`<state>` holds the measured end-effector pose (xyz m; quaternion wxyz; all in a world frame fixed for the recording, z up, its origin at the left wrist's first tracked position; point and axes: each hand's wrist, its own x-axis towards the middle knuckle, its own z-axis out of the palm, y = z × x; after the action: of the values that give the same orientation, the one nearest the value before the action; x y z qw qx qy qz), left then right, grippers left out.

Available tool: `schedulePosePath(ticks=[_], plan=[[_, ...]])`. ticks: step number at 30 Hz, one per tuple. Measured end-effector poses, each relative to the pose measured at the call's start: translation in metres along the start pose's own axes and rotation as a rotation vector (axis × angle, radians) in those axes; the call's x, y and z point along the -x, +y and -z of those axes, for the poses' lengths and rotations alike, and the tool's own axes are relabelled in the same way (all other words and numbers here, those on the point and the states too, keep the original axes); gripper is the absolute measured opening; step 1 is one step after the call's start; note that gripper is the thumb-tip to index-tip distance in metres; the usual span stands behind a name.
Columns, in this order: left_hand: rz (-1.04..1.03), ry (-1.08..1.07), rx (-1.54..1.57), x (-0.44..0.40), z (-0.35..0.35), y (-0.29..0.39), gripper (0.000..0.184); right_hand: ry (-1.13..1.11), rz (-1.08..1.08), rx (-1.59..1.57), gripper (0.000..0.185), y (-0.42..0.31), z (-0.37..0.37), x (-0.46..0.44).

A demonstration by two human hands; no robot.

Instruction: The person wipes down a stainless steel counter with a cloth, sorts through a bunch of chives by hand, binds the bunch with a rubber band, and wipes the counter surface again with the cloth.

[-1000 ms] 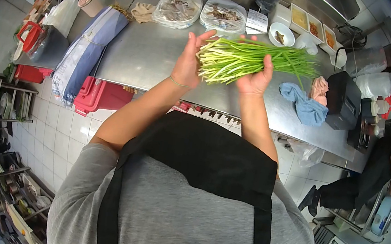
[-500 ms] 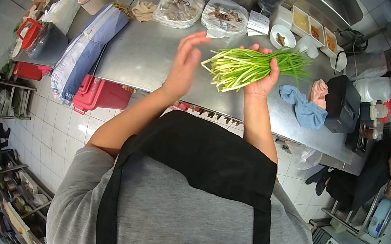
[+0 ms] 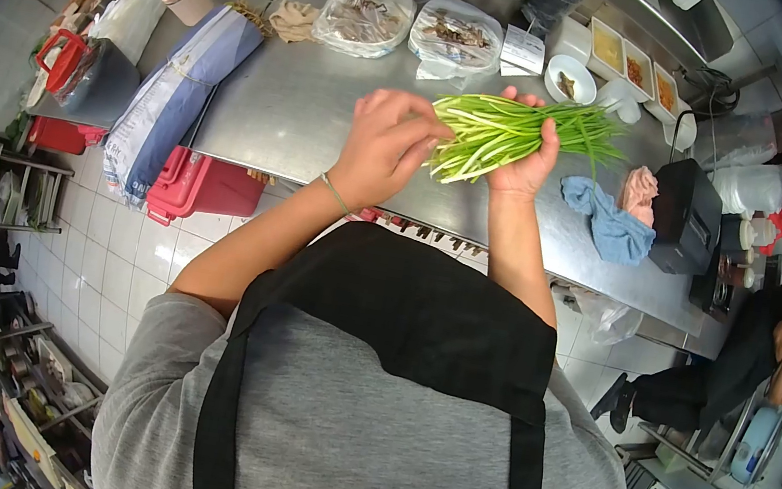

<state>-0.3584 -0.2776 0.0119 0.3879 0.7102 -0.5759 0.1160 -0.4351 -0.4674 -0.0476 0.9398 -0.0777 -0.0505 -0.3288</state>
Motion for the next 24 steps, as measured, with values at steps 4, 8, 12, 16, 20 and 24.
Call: schedulePosePath(ticks=[4,8,12,16,20,24], plan=[[0.095,0.062,-0.074,-0.0067,0.0067,0.0106,0.026,0.0,-0.009,0.015,0.024,0.0004,-0.0028,0.0007],[-0.046,0.107,-0.098,-0.0019,0.0077,0.0054,0.026,0.015,-0.019,-0.002,0.025,-0.0006,-0.0033,0.0002],[-0.047,0.13,-0.18,-0.0034,0.0077,0.0093,0.025,0.014,-0.027,-0.005,0.025,-0.0007,-0.0023,0.001],[-0.047,0.099,-0.225,-0.0029,0.0087,0.0105,0.023,0.018,-0.028,-0.006,0.024,0.0015,-0.0036,0.0025],[-0.053,0.103,-0.296,-0.0012,0.0029,0.0076,0.02,0.041,0.004,0.008,0.023,0.0025,-0.0045,0.0026],[-0.031,0.145,-0.287,-0.0013,0.0024,0.0083,0.018,0.043,0.01,0.006,0.021,0.0032,-0.0077,0.0034]])
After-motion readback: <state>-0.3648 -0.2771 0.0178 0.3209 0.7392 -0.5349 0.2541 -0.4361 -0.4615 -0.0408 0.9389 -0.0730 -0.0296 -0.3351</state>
